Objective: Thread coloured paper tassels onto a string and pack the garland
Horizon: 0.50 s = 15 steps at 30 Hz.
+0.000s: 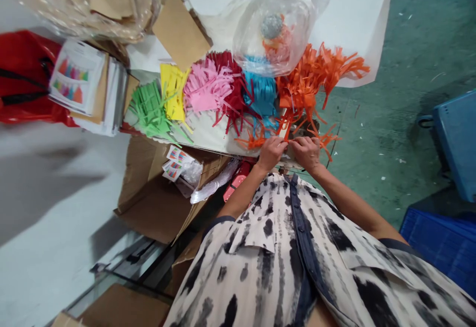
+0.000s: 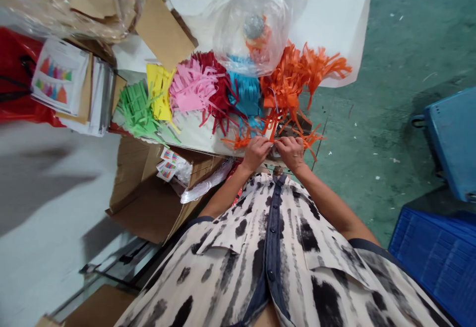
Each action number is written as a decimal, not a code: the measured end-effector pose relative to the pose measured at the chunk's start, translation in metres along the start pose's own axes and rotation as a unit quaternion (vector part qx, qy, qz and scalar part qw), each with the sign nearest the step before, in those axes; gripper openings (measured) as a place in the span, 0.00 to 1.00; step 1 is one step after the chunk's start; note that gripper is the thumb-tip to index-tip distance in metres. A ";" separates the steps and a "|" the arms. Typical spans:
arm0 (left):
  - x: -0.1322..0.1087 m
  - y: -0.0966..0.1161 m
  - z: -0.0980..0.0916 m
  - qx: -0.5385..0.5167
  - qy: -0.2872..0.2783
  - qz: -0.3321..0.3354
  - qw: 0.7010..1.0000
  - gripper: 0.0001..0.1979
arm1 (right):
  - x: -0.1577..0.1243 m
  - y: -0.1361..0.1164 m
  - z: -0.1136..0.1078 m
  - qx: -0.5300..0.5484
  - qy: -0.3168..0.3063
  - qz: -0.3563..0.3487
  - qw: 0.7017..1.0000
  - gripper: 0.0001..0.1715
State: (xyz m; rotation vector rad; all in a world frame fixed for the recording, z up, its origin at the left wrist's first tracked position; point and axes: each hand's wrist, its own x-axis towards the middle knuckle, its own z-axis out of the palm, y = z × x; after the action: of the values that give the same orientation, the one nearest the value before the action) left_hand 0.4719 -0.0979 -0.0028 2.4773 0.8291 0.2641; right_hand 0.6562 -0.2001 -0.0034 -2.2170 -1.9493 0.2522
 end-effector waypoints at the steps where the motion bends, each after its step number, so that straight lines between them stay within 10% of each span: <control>1: 0.004 0.002 0.005 0.005 -0.020 0.014 1.000 0.13 | 0.000 0.000 -0.001 0.001 -0.001 0.000 1.000 0.17; 15: 0.014 -0.013 0.013 0.035 -0.037 0.000 0.999 0.11 | 0.002 0.005 0.002 0.032 -0.004 0.032 0.999 0.14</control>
State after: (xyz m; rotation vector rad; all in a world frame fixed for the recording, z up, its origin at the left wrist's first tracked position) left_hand 0.4809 -0.0859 -0.0208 2.5348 0.8210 0.1457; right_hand 0.6608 -0.1985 -0.0062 -2.2433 -1.8500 0.3293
